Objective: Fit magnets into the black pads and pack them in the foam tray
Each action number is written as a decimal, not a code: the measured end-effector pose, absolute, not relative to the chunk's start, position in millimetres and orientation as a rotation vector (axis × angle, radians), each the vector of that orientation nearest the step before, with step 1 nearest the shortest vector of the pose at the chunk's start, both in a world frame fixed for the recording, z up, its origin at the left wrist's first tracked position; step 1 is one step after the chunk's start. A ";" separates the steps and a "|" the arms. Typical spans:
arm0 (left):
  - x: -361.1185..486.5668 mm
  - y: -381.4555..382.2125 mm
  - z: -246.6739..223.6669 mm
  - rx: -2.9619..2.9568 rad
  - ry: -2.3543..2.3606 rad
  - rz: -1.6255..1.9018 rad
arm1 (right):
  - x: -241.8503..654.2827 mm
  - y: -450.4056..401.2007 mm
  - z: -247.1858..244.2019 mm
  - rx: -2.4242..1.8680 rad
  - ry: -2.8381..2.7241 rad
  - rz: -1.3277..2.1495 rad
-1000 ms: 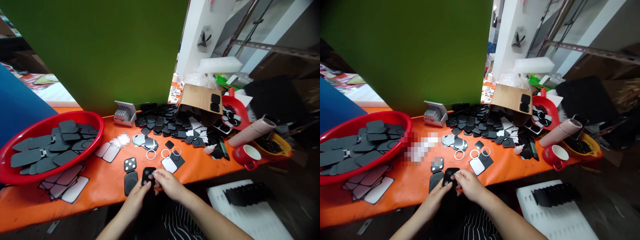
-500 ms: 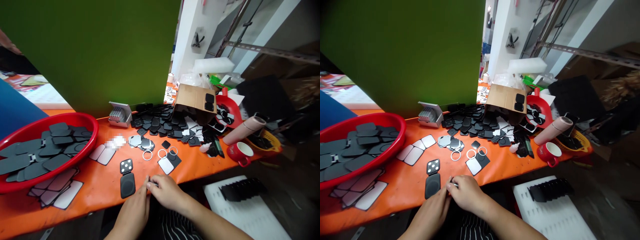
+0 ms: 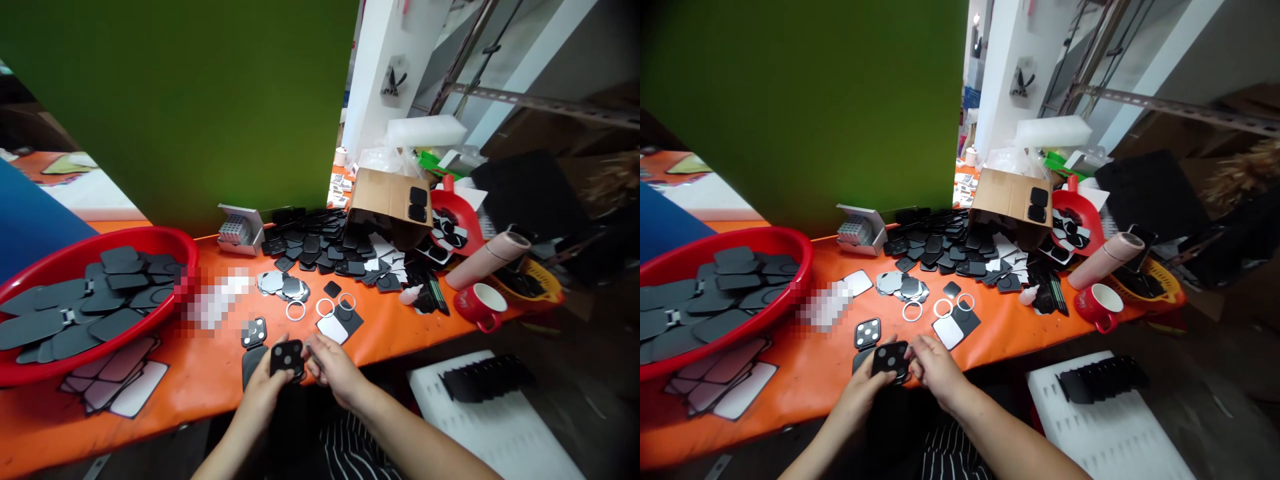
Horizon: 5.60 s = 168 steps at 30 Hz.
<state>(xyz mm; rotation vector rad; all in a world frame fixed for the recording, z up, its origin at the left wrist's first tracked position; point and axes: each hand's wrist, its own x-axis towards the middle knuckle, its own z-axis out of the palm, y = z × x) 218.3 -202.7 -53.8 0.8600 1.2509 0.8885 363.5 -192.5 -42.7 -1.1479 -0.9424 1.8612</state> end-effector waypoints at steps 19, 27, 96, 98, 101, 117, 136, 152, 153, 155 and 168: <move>205.7 -226.7 -20.5 2.303 1.401 0.607 | 375.5 -201.8 -32.3 -0.962 -0.575 2.339; 215.1 -224.7 -22.8 2.093 1.359 0.650 | 365.9 -207.3 -44.1 -0.937 -0.351 2.184; 138.8 -195.5 -89.8 1.812 1.991 0.933 | 483.9 -32.7 -65.9 -2.395 -2.394 -0.022; 149.7 -199.3 -88.7 1.865 1.926 0.921 | 479.9 -27.2 -72.8 -2.390 -2.390 -0.065; 160.5 -209.3 -87.5 1.914 1.859 0.906 | 473.3 -20.4 -78.7 -2.341 -2.389 -0.132; 187.7 -204.8 -54.3 1.759 1.702 1.019 | 502.1 -87.8 20.0 -1.846 -2.063 0.300; 227.9 -212.0 -47.6 0.766 1.026 0.789 | 378.8 -182.6 3.8 -1.567 -2.340 0.736; 227.5 -234.7 -52.2 1.469 1.184 0.669 | 372.4 -191.4 -3.0 -1.465 -2.400 0.836; 228.8 -234.9 -51.4 1.448 1.173 0.679 | 370.7 -192.5 -6.1 -1.458 -2.386 0.832; 231.4 -233.3 -48.6 1.381 1.151 0.716 | 367.7 -194.4 -10.8 -1.446 -2.340 0.827; 222.1 -215.0 -46.9 1.129 1.197 0.706 | 363.3 -196.5 -4.9 -1.437 -2.301 0.810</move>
